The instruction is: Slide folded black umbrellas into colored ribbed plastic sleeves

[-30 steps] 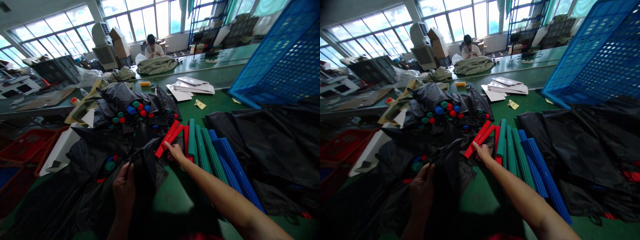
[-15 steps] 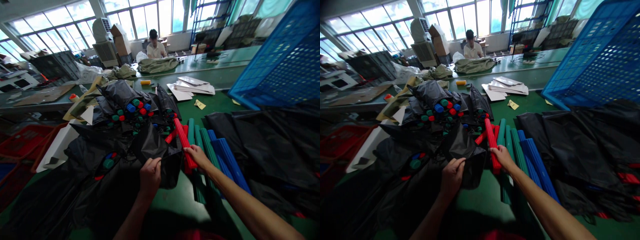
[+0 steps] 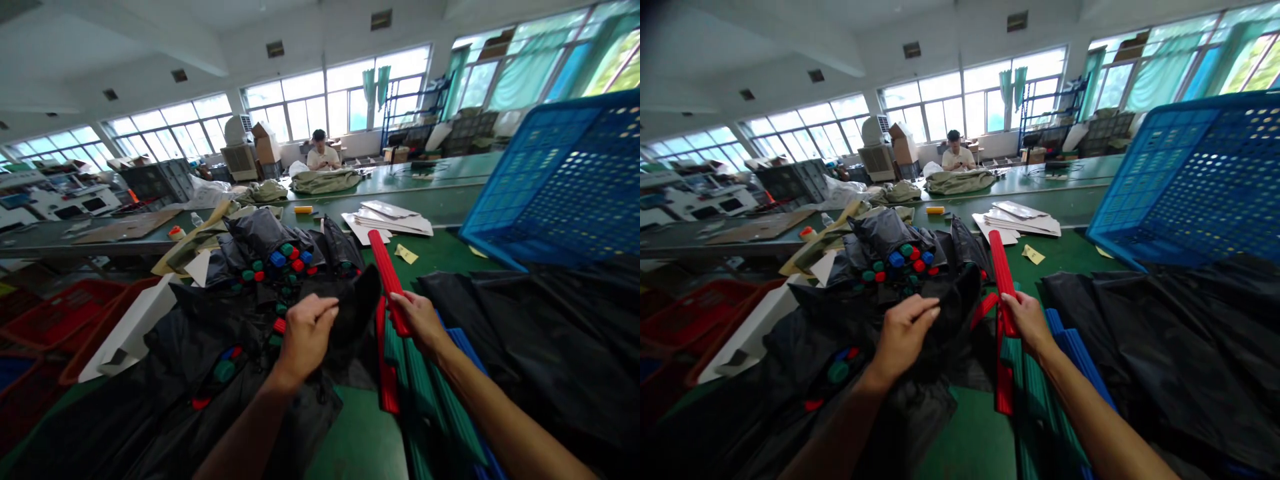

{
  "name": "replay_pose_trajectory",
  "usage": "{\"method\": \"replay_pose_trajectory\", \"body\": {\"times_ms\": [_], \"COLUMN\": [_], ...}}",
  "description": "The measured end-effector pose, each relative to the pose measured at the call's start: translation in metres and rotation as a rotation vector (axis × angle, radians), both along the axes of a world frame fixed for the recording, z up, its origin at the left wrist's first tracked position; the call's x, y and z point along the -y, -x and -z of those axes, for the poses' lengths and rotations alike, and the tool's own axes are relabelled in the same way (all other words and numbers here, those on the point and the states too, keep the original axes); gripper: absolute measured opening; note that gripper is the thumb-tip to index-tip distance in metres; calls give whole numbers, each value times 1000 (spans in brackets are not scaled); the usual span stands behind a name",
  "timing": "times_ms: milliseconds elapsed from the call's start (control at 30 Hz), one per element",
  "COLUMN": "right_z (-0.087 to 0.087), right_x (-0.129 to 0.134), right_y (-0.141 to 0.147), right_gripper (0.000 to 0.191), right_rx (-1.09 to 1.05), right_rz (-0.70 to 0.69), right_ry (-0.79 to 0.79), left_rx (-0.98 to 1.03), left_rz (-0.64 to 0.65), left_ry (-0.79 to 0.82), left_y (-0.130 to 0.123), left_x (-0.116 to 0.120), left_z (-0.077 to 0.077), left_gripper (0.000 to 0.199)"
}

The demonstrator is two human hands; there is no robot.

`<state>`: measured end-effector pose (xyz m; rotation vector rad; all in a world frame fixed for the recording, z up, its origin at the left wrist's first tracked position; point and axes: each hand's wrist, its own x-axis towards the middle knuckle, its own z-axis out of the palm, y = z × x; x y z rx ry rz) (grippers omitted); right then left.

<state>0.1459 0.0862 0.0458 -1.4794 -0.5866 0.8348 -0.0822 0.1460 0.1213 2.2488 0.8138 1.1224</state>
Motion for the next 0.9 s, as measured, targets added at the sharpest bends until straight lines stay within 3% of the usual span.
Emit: {"method": "replay_pose_trajectory", "body": {"times_ms": [100,200,267,333,433,567,667,767,900], "right_z": [6,24,37,46,50,47,44,40,33], "right_x": [26,57,75,90,104,107,105,99,78], "right_y": [-8,-23,-31,-35,-36,-35,-34,-29,-18], "right_gripper": [34,38,42,49,59,65,66,67,60], "right_rx": [68,108,128,115,66,48,65,95,154], "right_rz": [43,16,5,29,82,114,107,50,-94], "right_ry": [58,120,172,220,282,286,263,254,189], "left_rx": [56,29,-9,-84,-263,-597,-868,-1022,-1008], "left_rz": [13,-34,-36,0,83,185,253,250,198], "left_ry": [-285,-611,-788,-916,-1005,-973,-877,-663,-530], "left_y": [-22,-60,-91,-123,-166,-199,-206,-206,-202], "left_x": [-44,-86,-111,-134,-167,-206,-224,-230,-228], "left_z": [-72,-127,-148,-154,-137,-84,-36,4,36], "left_gripper": [17,20,25,31,36,30,22,21,31]}}
